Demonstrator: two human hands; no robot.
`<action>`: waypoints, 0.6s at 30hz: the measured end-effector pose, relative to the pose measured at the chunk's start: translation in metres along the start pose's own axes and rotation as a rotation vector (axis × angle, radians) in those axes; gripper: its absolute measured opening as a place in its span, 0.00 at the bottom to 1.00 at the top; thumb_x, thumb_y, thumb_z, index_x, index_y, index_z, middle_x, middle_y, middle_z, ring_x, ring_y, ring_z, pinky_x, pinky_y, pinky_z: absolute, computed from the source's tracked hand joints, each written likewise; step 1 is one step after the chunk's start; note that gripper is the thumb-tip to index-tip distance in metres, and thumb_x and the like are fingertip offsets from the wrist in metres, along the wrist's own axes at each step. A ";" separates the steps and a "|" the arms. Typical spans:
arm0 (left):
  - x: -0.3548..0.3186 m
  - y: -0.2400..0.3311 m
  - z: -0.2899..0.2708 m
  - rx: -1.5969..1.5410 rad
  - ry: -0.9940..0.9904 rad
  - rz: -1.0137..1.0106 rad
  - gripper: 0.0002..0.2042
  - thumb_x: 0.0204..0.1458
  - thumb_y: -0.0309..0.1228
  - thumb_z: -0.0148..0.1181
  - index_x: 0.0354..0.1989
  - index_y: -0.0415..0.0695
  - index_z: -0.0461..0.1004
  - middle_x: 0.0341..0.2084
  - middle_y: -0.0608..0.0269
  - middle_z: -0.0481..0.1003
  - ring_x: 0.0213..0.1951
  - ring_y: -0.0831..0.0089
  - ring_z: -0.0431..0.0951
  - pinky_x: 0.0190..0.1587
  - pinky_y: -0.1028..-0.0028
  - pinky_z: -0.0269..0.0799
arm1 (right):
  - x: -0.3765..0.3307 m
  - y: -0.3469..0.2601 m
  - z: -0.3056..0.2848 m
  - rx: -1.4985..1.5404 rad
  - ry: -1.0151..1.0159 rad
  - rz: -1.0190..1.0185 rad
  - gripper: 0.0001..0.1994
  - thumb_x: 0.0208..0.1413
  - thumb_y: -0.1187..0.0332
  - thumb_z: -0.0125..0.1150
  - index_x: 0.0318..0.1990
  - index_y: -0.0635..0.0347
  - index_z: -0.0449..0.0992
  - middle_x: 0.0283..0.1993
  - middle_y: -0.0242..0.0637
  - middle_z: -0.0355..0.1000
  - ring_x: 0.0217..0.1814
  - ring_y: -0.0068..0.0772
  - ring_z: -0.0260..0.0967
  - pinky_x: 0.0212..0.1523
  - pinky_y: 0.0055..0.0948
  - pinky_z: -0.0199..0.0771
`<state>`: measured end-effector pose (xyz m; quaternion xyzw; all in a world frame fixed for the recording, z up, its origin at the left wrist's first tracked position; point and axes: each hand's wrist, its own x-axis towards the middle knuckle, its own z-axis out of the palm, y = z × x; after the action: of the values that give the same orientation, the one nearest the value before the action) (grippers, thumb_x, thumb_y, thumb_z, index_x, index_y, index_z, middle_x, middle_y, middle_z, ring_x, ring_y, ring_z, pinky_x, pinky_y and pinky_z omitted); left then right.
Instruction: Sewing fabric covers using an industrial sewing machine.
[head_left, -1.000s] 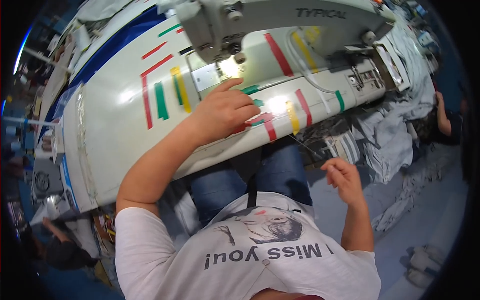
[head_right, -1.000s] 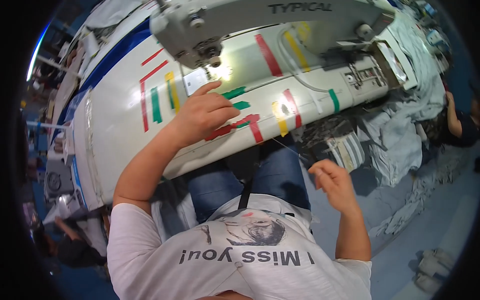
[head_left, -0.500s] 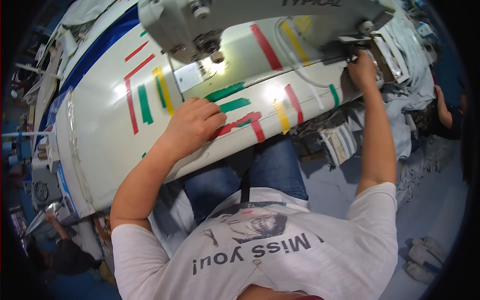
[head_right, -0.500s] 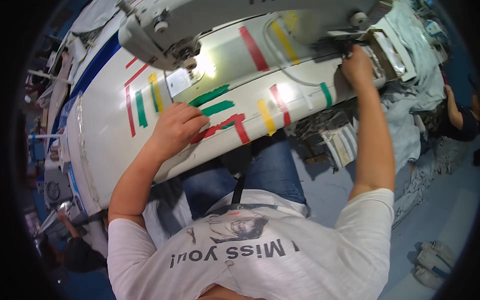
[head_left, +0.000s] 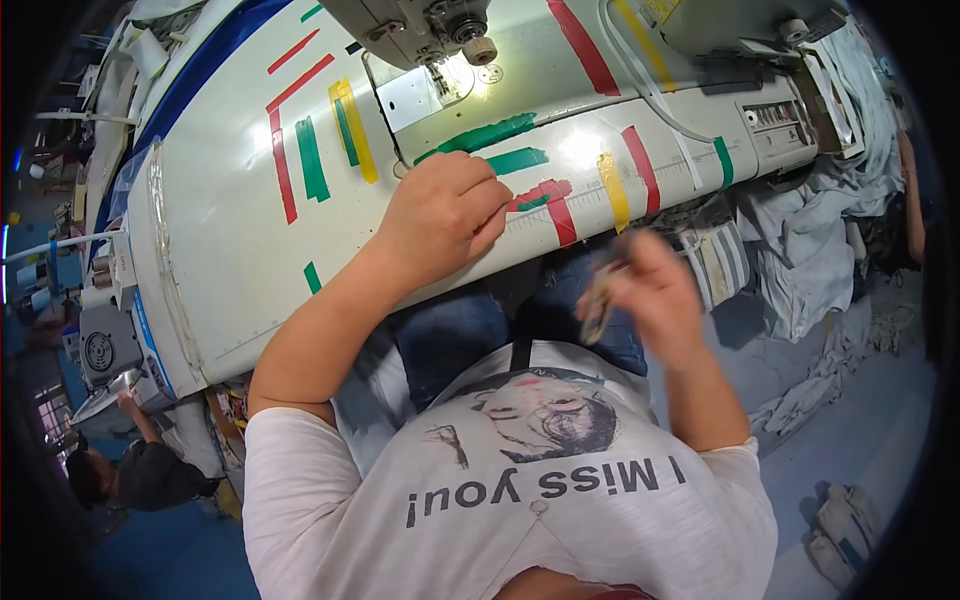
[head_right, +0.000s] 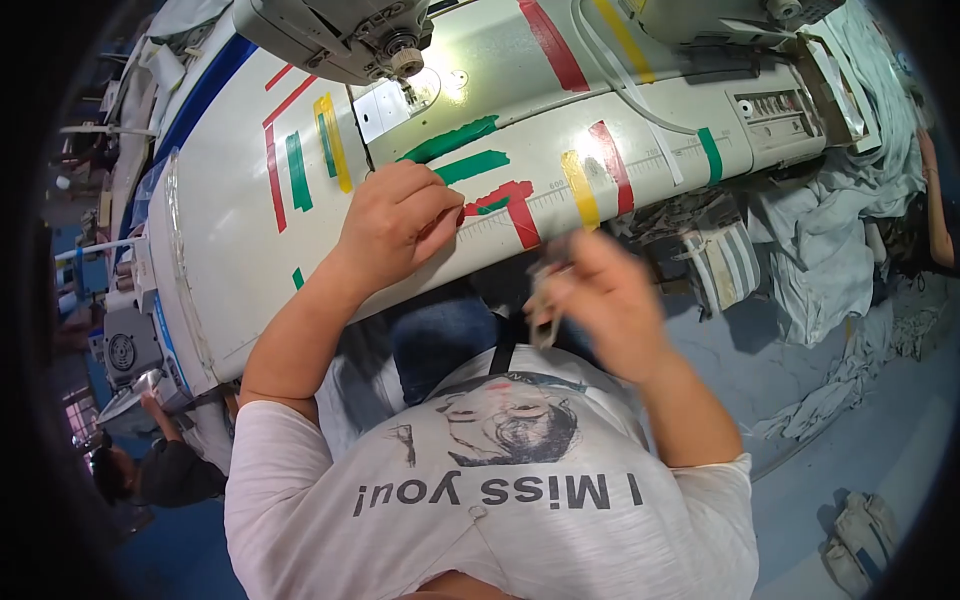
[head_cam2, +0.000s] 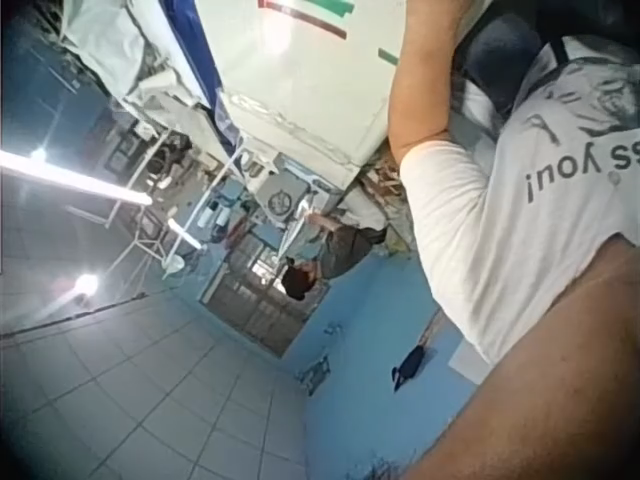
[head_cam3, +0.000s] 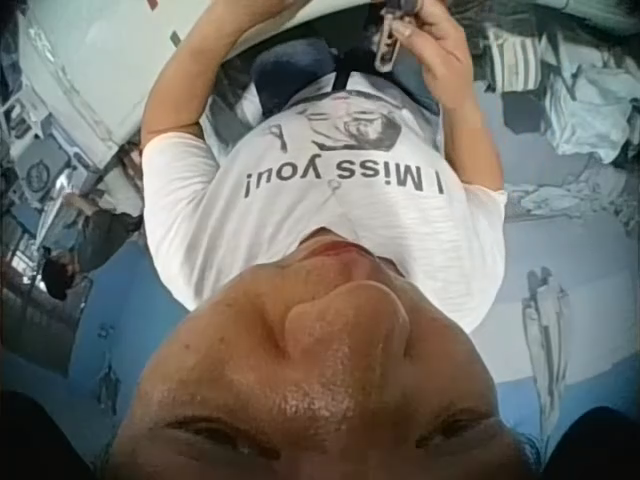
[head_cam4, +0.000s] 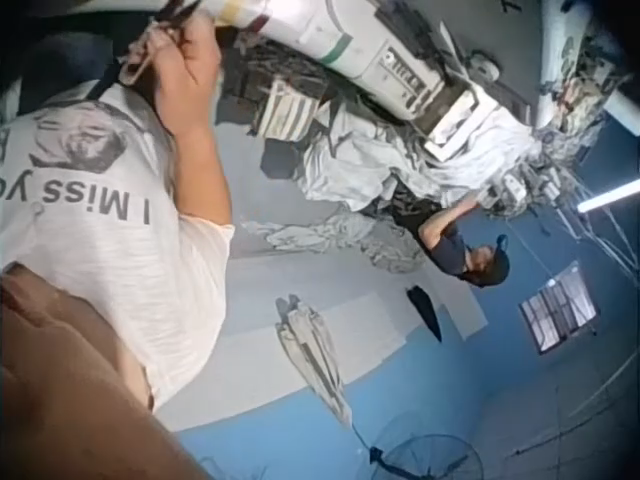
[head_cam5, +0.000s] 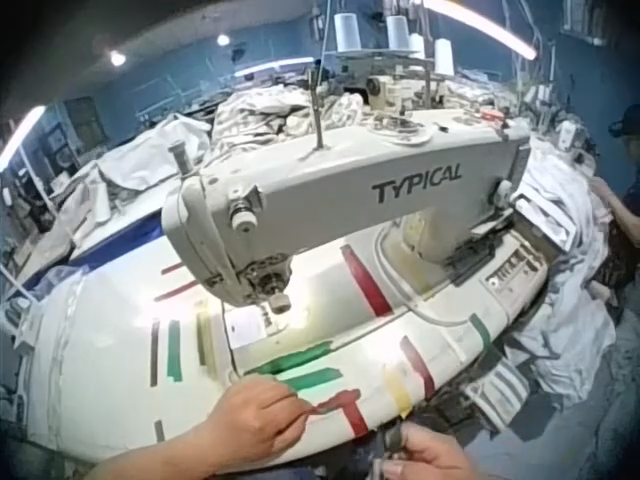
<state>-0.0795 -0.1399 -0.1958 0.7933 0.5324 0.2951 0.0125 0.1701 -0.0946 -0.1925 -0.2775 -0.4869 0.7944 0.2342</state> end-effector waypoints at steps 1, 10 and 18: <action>0.000 0.001 0.000 -0.004 0.035 0.003 0.07 0.36 0.22 0.64 0.26 0.43 0.74 0.22 0.63 0.70 0.25 0.65 0.71 0.27 0.69 0.66 | 0.000 0.012 0.015 0.043 -0.047 0.017 0.09 0.58 0.69 0.48 0.43 0.63 0.63 0.31 0.41 0.69 0.30 0.33 0.72 0.30 0.29 0.74; -0.003 0.003 0.001 -0.017 0.127 -0.068 0.04 0.36 0.23 0.61 0.22 0.43 0.72 0.21 0.63 0.67 0.26 0.65 0.69 0.29 0.69 0.65 | 0.027 0.037 0.046 0.405 -0.083 0.311 0.15 0.65 0.60 0.38 0.46 0.63 0.65 0.28 0.38 0.68 0.21 0.25 0.61 0.24 0.23 0.62; -0.006 -0.002 -0.002 -0.017 0.133 -0.040 0.06 0.35 0.23 0.62 0.24 0.43 0.73 0.21 0.64 0.68 0.25 0.65 0.70 0.28 0.69 0.65 | 0.041 0.036 0.058 0.603 -0.058 0.356 0.19 0.66 0.61 0.34 0.49 0.67 0.66 0.29 0.38 0.68 0.24 0.25 0.57 0.27 0.24 0.58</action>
<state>-0.0842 -0.1447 -0.1973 0.7609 0.5454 0.3513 -0.0106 0.0976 -0.1203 -0.2124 -0.2538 -0.1807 0.9384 0.1494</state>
